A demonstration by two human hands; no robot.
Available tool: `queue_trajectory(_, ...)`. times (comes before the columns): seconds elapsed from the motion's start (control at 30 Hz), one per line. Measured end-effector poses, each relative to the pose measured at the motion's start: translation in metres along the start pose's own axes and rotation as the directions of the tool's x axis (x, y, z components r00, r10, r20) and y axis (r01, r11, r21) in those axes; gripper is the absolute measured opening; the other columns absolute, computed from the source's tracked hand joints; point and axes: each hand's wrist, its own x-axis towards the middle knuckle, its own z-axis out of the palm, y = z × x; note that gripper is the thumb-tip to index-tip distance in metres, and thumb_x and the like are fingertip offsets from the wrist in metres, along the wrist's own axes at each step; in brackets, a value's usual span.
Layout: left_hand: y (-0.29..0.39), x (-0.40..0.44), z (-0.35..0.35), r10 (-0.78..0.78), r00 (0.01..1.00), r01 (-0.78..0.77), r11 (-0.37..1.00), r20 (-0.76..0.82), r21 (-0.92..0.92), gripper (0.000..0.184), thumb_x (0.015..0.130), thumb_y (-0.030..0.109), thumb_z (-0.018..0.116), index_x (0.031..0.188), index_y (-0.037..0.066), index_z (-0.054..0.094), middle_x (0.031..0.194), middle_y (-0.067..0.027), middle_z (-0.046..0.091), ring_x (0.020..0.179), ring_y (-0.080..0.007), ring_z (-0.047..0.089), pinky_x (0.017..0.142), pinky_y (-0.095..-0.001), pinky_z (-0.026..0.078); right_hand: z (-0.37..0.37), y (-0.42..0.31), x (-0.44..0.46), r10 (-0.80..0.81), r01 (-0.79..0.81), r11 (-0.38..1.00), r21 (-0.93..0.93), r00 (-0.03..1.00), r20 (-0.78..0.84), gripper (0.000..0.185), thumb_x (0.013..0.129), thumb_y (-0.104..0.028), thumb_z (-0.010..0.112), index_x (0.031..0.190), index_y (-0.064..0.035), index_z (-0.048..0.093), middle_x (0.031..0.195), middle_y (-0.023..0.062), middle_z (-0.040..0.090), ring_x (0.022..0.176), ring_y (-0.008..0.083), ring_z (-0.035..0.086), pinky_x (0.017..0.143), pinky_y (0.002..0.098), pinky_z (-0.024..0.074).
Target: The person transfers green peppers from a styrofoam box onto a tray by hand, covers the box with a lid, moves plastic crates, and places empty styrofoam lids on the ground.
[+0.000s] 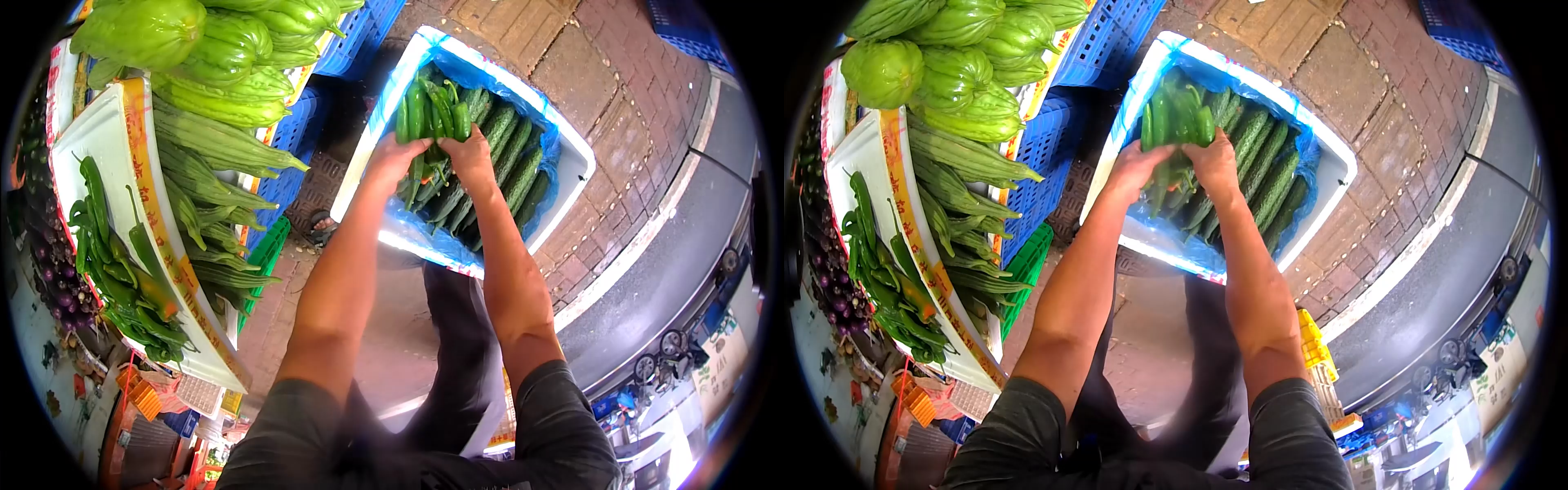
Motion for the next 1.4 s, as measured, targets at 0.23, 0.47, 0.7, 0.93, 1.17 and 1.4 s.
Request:
queue_trajectory(0.23,-0.006,-0.047,0.007,-0.016,0.999,0.015,0.999,0.039,0.041,0.020,0.084,0.011,0.071,0.098,-0.001,0.063,0.080,-0.0110,0.067,0.062,-0.0212,0.065,0.049,-0.0352,0.051,-0.004,-0.003,-0.067,0.012,-0.003,0.996,0.086,0.995,-0.103,0.043,0.079,-0.015,0.071,0.115,0.0032,0.057,0.097,0.0176,0.067,0.088,0.0258,0.065,0.081,0.0346,0.0515)
queue_trajectory(0.47,-0.004,-0.160,0.066,0.200,0.965,-0.249,0.900,0.168,0.358,0.045,0.079,0.011,0.075,0.119,0.000,0.058,0.101,-0.0103,0.068,0.089,-0.0161,0.065,0.079,-0.0299,0.053,-0.043,-0.040,-0.223,-0.151,0.290,0.905,0.311,0.903,-0.402,0.033,0.087,0.000,0.062,0.119,0.0007,0.056,0.108,0.0064,0.062,0.097,0.0158,0.058,0.086,0.0296,0.0473)
queue_trajectory(0.7,0.077,-0.316,0.074,0.384,0.919,-0.394,0.898,0.088,0.196,0.051,0.077,0.003,0.077,0.123,0.000,0.055,0.092,-0.0056,0.065,0.081,-0.0118,0.061,0.070,-0.0292,0.051,-0.040,-0.132,-0.351,-0.189,0.309,0.911,0.272,0.901,-0.390,0.030,0.088,0.002,0.059,0.117,0.0007,0.059,0.110,0.0079,0.062,0.095,0.0158,0.058,0.083,0.0307,0.0495)
queue_trajectory(0.93,0.134,-0.466,-0.071,0.441,0.781,-0.291,0.884,-0.442,0.367,0.044,0.081,0.008,0.075,0.120,0.000,0.057,0.098,-0.0114,0.068,0.082,-0.0156,0.066,0.070,-0.0305,0.056,0.114,-0.219,-0.409,-0.281,0.175,0.904,0.390,0.931,0.234,0.040,0.085,0.005,0.064,0.124,-0.0006,0.054,0.109,0.0062,0.063,0.094,0.0132,0.060,0.083,0.0269,0.0493)
queue_trajectory(1.17,0.191,-0.539,-0.233,0.384,0.523,-0.276,0.921,-0.761,0.276,0.039,0.085,0.008,0.070,0.118,-0.005,0.054,0.095,-0.0123,0.066,0.078,-0.0177,0.067,0.058,-0.0304,0.057,0.292,-0.310,-0.408,-0.290,0.289,0.951,0.112,0.704,0.648,0.048,0.081,-0.015,0.075,0.121,0.0021,0.055,0.103,0.0137,0.066,0.094,0.0212,0.063,0.085,0.0314,0.0490)
queue_trajectory(1.4,0.174,-0.522,-0.314,0.658,0.363,-0.167,0.743,-0.660,0.648,0.054,0.086,0.016,0.069,0.129,-0.009,0.049,0.113,-0.0174,0.064,0.098,-0.0211,0.063,0.085,-0.0312,0.050,0.285,-0.303,-0.422,-0.487,0.578,0.816,-0.009,0.697,0.526,0.058,0.084,-0.021,0.071,0.133,0.0033,0.050,0.123,0.0261,0.060,0.113,0.0340,0.060,0.093,0.0367,0.0479)
